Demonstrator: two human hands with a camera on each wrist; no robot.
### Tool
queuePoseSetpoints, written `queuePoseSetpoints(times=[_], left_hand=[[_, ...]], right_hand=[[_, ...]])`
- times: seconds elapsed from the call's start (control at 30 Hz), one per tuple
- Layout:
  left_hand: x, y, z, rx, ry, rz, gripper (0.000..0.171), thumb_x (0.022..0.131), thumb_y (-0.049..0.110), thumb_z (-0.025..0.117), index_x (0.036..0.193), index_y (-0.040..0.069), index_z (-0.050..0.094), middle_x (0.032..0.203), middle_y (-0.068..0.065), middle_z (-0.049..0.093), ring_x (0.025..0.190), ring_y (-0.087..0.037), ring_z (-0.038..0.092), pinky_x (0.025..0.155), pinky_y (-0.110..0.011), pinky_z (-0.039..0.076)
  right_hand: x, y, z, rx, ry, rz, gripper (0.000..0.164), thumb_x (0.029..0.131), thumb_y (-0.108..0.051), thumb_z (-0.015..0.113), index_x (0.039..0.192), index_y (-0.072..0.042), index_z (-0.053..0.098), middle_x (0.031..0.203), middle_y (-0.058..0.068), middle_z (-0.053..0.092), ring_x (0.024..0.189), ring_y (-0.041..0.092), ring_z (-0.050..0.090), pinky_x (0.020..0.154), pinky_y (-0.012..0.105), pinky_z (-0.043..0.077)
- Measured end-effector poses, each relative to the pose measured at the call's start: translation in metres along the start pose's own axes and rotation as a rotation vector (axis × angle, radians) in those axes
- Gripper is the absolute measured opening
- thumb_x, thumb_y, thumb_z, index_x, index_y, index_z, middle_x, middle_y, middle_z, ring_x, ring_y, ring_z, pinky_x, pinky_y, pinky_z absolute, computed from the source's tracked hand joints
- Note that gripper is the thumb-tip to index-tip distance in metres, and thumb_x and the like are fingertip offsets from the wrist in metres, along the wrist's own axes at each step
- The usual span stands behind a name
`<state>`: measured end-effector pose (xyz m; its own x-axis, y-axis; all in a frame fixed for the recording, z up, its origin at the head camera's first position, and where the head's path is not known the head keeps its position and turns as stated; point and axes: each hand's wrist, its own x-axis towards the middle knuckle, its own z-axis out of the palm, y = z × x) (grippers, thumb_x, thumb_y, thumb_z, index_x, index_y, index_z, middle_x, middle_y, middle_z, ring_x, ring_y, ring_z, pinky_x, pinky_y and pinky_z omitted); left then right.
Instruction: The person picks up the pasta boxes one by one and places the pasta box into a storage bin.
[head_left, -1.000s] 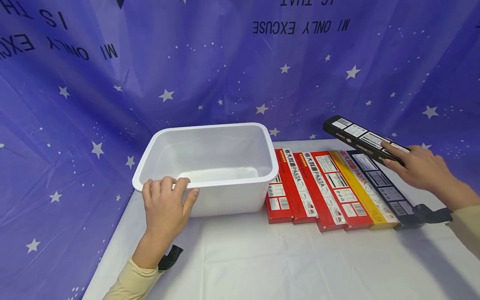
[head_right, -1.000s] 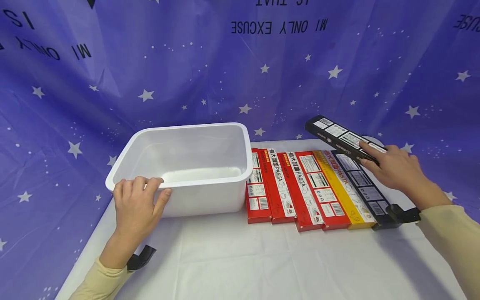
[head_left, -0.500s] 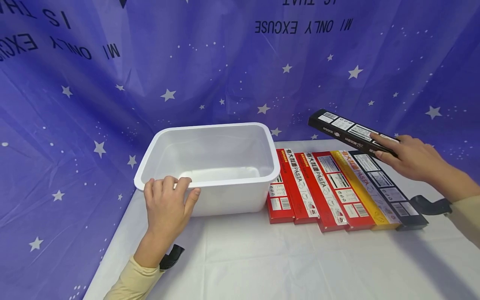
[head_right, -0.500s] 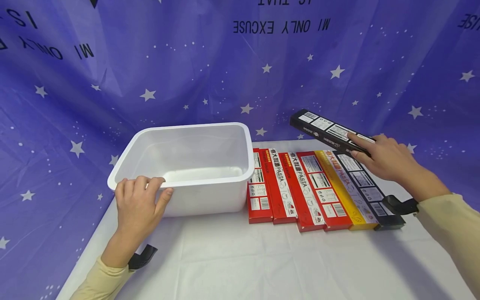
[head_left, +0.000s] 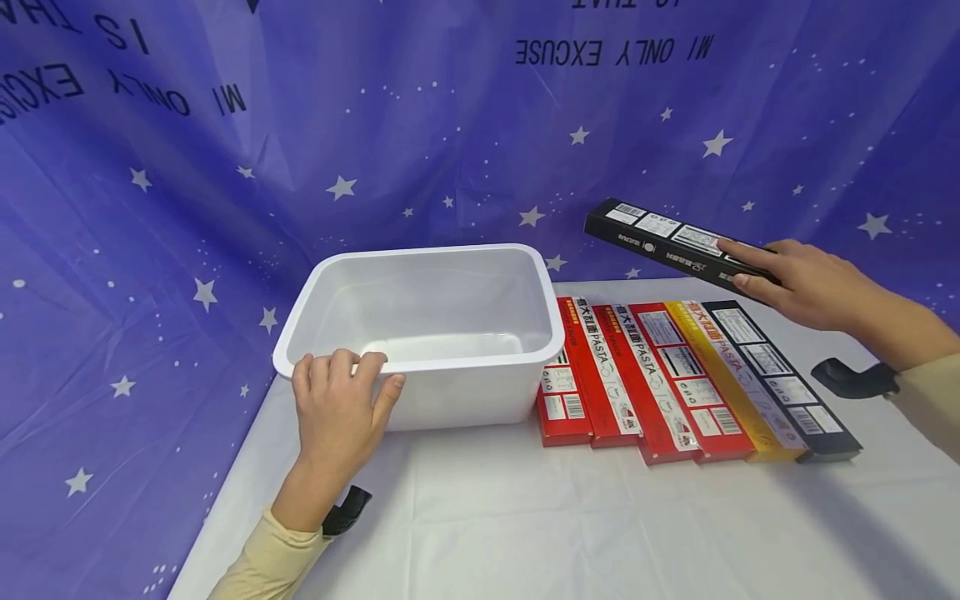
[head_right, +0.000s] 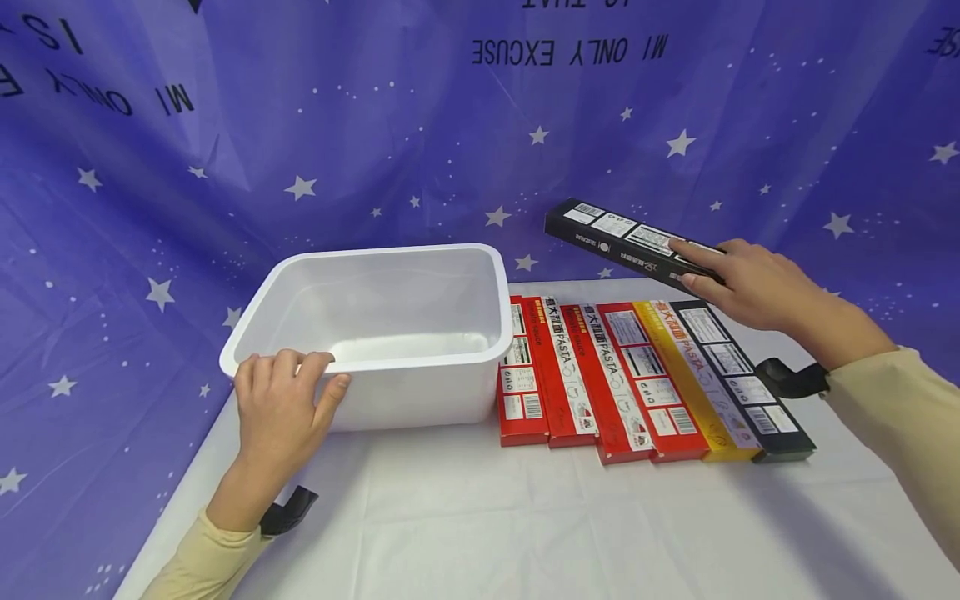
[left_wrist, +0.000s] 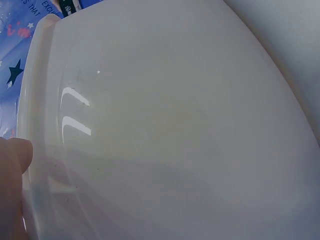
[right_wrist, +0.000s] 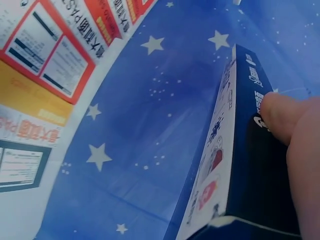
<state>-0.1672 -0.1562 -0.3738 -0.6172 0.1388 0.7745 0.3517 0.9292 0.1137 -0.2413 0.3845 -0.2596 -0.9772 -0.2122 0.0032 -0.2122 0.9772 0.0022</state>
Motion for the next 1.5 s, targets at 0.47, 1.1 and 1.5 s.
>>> queuePoseSetpoints(times=[0.47, 1.1, 1.5], left_hand=[[0.0, -0.002, 0.0, 0.005, 0.002, -0.002, 0.068, 0.105, 0.062, 0.028, 0.103, 0.006, 0.066, 0.09, -0.021, 0.06, 0.086, -0.045, 0.052, 0.098, -0.065, 0.034], [0.0, -0.003, -0.002, 0.014, -0.027, -0.01, 0.07, 0.104, 0.064, 0.027, 0.104, 0.007, 0.067, 0.091, -0.02, 0.06, 0.087, -0.044, 0.053, 0.101, -0.066, 0.033], [0.0, -0.002, -0.001, 0.018, -0.027, -0.006, 0.044, 0.094, 0.049, 0.053, 0.104, 0.008, 0.067, 0.092, -0.02, 0.061, 0.087, -0.044, 0.054, 0.101, -0.066, 0.034]], right_hand=[[0.022, -0.036, -0.024, 0.003, 0.041, -0.11, 0.06, 0.108, -0.038, 0.045, 0.162, -0.023, 0.026, 0.145, 0.038, 0.043, 0.125, 0.059, 0.045, 0.096, 0.077, 0.04], [0.052, -0.105, -0.039, 0.029, 0.079, -0.312, 0.057, 0.103, -0.038, 0.055, 0.157, -0.028, 0.04, 0.142, 0.029, 0.052, 0.121, 0.049, 0.054, 0.098, 0.068, 0.045], [0.076, -0.155, -0.042, 0.035, 0.099, -0.455, 0.054, 0.101, -0.039, 0.06, 0.152, -0.03, 0.047, 0.139, 0.025, 0.059, 0.123, 0.046, 0.058, 0.1, 0.064, 0.048]])
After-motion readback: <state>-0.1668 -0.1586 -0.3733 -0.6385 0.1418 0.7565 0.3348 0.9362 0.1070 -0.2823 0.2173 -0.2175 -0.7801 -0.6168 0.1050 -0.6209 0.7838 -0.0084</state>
